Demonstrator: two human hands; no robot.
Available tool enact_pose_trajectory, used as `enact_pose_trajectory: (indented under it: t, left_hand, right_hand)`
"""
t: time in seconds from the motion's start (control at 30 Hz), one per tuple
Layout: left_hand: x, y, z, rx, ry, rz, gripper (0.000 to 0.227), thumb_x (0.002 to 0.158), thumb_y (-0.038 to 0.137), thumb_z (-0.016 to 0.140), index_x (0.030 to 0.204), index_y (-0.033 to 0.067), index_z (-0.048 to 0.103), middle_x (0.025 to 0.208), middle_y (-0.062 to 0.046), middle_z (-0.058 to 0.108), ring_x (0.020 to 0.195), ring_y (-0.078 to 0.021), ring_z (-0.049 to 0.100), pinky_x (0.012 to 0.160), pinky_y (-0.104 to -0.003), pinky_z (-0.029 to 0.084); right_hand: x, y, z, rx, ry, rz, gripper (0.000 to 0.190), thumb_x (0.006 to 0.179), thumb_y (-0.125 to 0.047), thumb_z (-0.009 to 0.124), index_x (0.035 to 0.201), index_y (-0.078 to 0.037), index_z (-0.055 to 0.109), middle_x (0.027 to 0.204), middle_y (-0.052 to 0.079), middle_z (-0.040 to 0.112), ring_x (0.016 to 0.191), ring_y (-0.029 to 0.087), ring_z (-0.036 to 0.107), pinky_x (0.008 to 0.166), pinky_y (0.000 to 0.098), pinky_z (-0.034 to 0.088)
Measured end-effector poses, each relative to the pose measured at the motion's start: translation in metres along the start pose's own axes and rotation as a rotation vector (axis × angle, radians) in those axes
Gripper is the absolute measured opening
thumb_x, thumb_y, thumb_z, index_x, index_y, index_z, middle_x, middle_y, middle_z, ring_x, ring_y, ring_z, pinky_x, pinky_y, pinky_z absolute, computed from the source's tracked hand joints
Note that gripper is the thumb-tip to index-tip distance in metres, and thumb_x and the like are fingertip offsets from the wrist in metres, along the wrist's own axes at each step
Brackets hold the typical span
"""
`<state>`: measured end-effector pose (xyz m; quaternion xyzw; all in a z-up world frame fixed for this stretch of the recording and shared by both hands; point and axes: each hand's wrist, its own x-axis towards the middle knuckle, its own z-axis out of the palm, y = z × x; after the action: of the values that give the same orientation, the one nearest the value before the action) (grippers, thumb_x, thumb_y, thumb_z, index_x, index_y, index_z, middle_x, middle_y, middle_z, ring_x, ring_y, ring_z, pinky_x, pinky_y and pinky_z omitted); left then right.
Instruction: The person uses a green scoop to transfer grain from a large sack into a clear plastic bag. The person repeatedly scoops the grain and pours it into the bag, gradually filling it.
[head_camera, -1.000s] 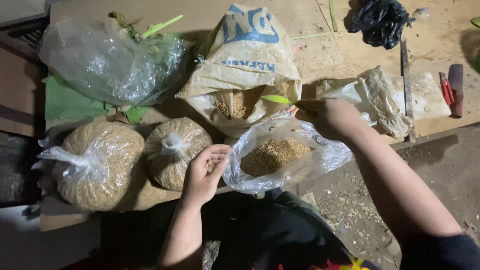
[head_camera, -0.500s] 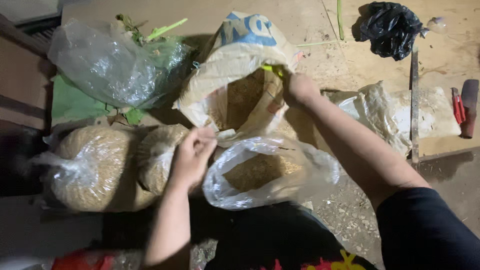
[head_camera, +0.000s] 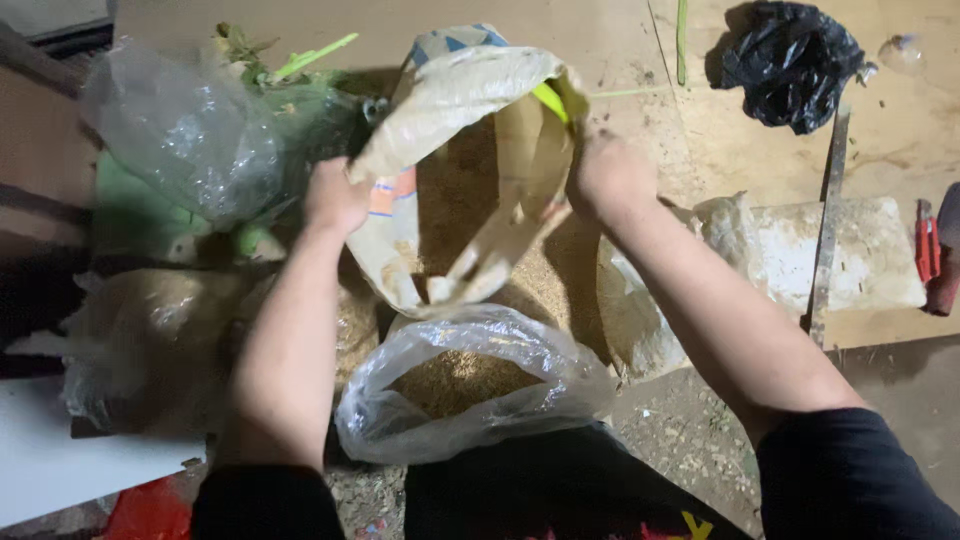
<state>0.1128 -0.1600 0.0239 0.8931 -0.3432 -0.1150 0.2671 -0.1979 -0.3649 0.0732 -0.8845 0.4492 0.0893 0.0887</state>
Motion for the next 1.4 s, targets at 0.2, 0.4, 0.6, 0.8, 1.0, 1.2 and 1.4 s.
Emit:
enact_pose_trajectory:
  t: [0.2,0.4,0.6,0.8,1.0,1.2,1.4]
  left_hand:
    - [-0.007,0.018,-0.04,0.012,0.095,0.204,0.021,0.091,0.014,0.069,0.103,-0.0027,0.071,0.098,-0.029,0.069,0.097,-0.0463,0.067,0.083,-0.05,0.054]
    - [-0.02,0.032,-0.062,-0.015,0.123,0.296,0.034,0.086,0.008,0.068,0.117,-0.0058,0.067,0.107,-0.033,0.068,0.105,-0.0477,0.066,0.086,-0.049,0.054]
    - [-0.033,0.038,-0.067,-0.185,-0.053,0.061,0.051,0.076,0.018,0.084,0.116,-0.0034,0.061,0.107,-0.024,0.072,0.1,-0.0389,0.073,0.087,-0.044,0.055]
    - [-0.046,0.018,-0.065,-0.262,0.026,0.11,0.056,0.087,0.001,0.066,0.14,0.0108,0.05,0.122,-0.022,0.07,0.118,-0.038,0.067,0.098,-0.044,0.052]
    - [-0.049,0.003,-0.069,-0.26,0.057,0.158,0.057,0.085,0.004,0.075,0.135,0.0116,0.048,0.124,-0.022,0.069,0.117,-0.0381,0.068,0.096,-0.045,0.052]
    - [-0.047,-0.002,-0.052,-0.246,0.026,0.14,0.06,0.089,0.001,0.067,0.144,0.0133,0.045,0.128,-0.026,0.067,0.12,-0.043,0.064,0.098,-0.048,0.051]
    - [-0.048,0.001,-0.045,-0.23,-0.015,0.146,0.065,0.088,0.005,0.071,0.146,0.0129,0.042,0.123,-0.028,0.068,0.118,-0.0435,0.065,0.097,-0.048,0.051]
  right_hand:
    - [-0.042,-0.038,0.012,-0.085,-0.086,-0.143,0.036,0.105,-0.019,0.039,0.127,-0.002,0.063,0.1,0.02,0.075,0.091,0.036,0.075,0.076,0.0479,0.061]
    - [-0.01,-0.076,0.05,0.042,-0.26,-0.165,0.042,0.104,-0.021,0.035,0.14,-0.005,0.05,0.115,0.021,0.069,0.1,0.034,0.073,0.082,0.0475,0.06]
    - [0.144,-0.13,0.137,-0.011,0.181,-0.316,0.054,0.1,-0.028,0.038,0.152,-0.011,0.038,0.148,0.021,0.048,0.129,0.04,0.05,0.103,0.0539,0.039]
    - [0.175,-0.149,0.202,0.067,0.231,-0.297,0.054,0.1,-0.029,0.044,0.152,-0.012,0.042,0.157,0.019,0.039,0.14,0.039,0.045,0.115,0.0508,0.037]
    - [0.099,-0.159,0.162,-0.025,-0.437,-0.11,0.038,0.109,-0.017,0.042,0.132,-0.001,0.068,0.137,0.024,0.066,0.121,0.033,0.068,0.097,0.0437,0.058]
    - [0.063,-0.152,0.153,0.107,-0.591,-0.213,0.031,0.102,-0.011,0.042,0.124,-0.004,0.062,0.117,0.019,0.07,0.101,0.027,0.074,0.085,0.0424,0.063]
    - [0.059,-0.136,0.187,0.24,-0.372,-0.347,0.037,0.098,-0.028,0.054,0.125,-0.013,0.073,0.121,0.019,0.072,0.114,0.037,0.066,0.103,0.0441,0.052]
